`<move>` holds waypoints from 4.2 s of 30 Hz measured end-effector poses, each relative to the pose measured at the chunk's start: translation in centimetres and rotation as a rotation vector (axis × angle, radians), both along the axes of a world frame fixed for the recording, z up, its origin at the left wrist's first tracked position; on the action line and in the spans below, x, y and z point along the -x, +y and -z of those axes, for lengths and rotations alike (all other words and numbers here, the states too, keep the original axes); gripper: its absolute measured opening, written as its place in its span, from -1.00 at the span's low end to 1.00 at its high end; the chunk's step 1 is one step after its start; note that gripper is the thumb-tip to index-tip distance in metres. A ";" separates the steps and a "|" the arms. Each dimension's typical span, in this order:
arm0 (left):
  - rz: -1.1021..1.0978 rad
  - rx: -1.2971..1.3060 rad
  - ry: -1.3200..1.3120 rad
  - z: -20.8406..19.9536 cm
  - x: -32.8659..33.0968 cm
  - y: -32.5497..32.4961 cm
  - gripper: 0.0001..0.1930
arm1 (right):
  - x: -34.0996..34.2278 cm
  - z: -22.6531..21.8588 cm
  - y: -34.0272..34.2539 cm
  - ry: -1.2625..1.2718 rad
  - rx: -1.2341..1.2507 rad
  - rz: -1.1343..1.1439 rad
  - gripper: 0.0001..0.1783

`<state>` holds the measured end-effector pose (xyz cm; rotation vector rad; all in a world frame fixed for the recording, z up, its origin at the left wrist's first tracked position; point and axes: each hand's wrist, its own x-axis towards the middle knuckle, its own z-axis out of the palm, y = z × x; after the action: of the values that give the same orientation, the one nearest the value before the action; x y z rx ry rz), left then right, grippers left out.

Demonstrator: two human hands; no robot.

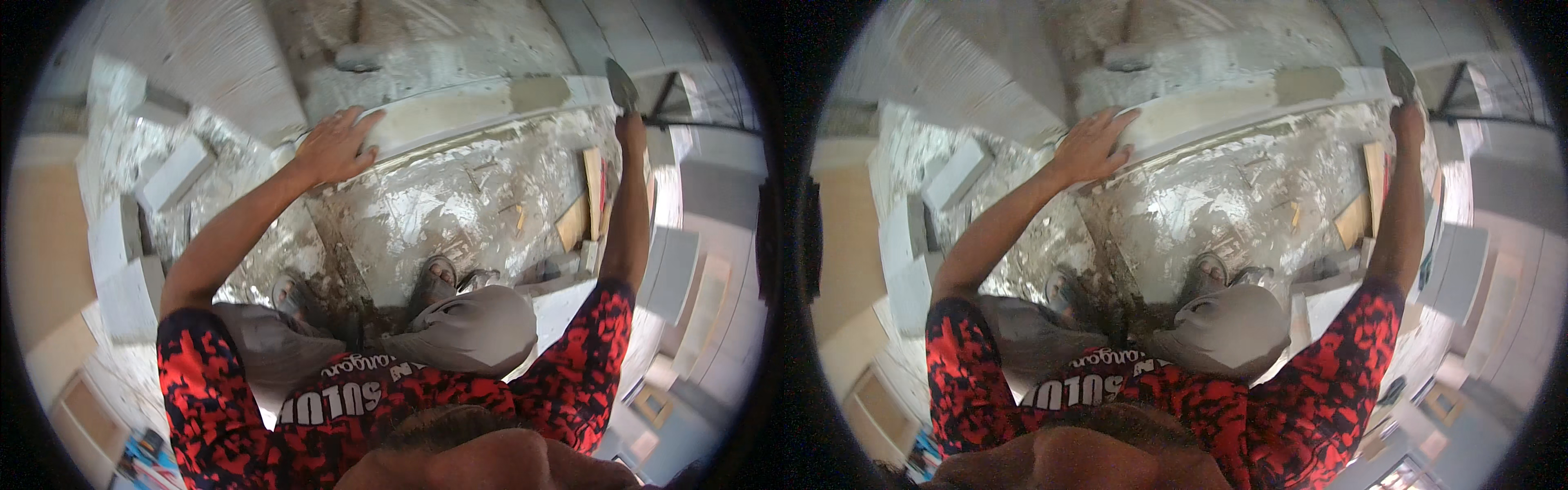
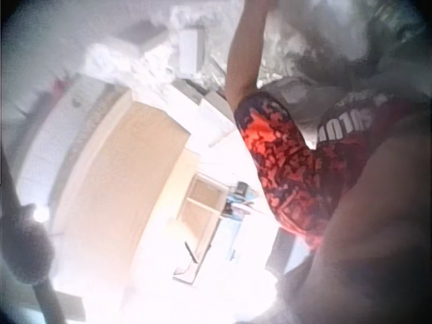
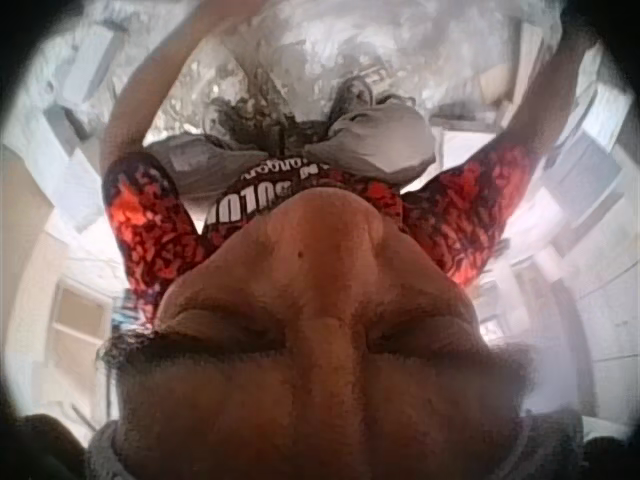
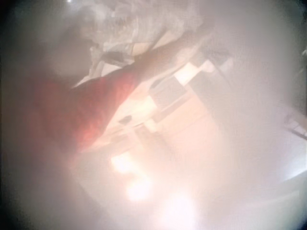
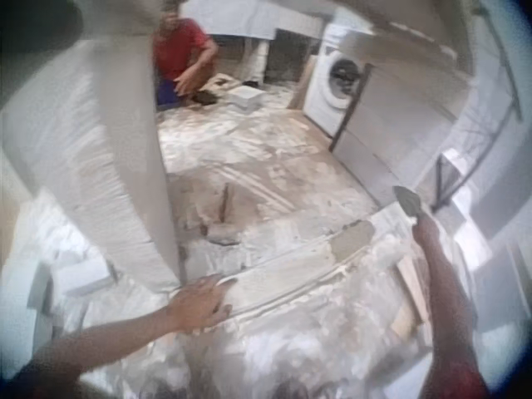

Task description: The person applies mortar to a low ledge using a trowel, mixes mortar in a bucket, and then coats building blocks with mortar before positioning them onto the ledge.

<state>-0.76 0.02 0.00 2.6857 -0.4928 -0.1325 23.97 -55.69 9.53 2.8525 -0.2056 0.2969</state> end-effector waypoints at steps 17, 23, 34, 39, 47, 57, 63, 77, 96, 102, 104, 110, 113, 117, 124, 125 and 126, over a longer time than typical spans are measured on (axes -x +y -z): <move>0.083 0.188 0.198 -2.9 0.5 3.4 -0.44 | 11.7 14.5 12.5 -0.241 -2.374 0.276 -0.69; 0.109 0.012 0.148 -2.9 2.2 2.6 -0.44 | 13.8 19.5 18.1 -0.121 -2.362 0.278 -0.66; 0.140 0.201 0.230 -4.4 2.6 7.8 -0.53 | 40.7 20.8 23.6 0.687 -1.323 -0.284 -0.80; -0.275 0.554 0.385 -4.6 9.2 14.6 -0.59 | 38.9 17.1 21.1 0.754 -0.981 -0.375 -0.67; -0.845 1.172 0.522 9.8 23.9 12.1 -0.60 | 31.6 8.5 28.7 0.923 -0.419 -0.892 -0.62; -0.570 1.357 0.748 14.7 28.5 2.7 -0.56 | 31.1 12.7 33.0 1.029 -0.194 -0.881 -0.64; -0.576 1.323 0.831 14.5 27.9 3.1 -0.59 | 32.8 16.2 37.3 0.965 -0.154 -0.835 -0.63; -0.517 1.222 0.831 14.4 26.4 2.3 -0.61 | 28.2 13.0 29.6 0.917 -0.184 -0.940 -0.62; -0.479 1.269 0.725 17.2 26.6 0.6 -0.59 | 26.8 13.4 25.9 0.892 -0.143 -0.862 -0.57; -0.456 1.174 0.865 14.5 25.2 0.7 -0.59 | 27.4 16.2 35.2 1.057 -0.094 -0.772 -0.61; -0.466 1.231 0.855 15.5 25.9 0.6 -0.58 | 24.9 17.8 33.8 1.024 -0.030 -0.749 -0.63; -0.597 1.521 0.826 14.9 25.7 1.6 -0.57 | 18.6 12.3 21.2 0.868 0.121 -0.468 -0.61; -0.627 1.602 0.845 15.3 25.6 2.2 -0.59 | 21.1 10.4 20.4 0.857 0.151 -0.361 -0.66; -0.541 1.579 0.977 15.2 25.7 2.2 -0.67 | 30.4 11.0 24.8 1.088 -0.399 -0.607 -0.60; -0.088 0.929 0.853 14.7 28.7 1.8 -0.64 | 41.6 16.7 41.4 1.173 -0.927 -0.420 -0.43; -0.046 0.942 0.772 14.6 29.1 1.8 -0.66 | 42.4 19.5 42.0 1.118 -0.969 -0.362 -0.47; -0.018 0.950 0.685 14.5 29.5 1.9 -0.67 | 43.1 21.2 42.7 1.067 -1.013 -0.313 -0.50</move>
<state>-30.26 1.90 -14.47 1.5791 -0.2141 -0.6113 -19.18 -12.98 -11.63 3.4077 0.4271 -1.6874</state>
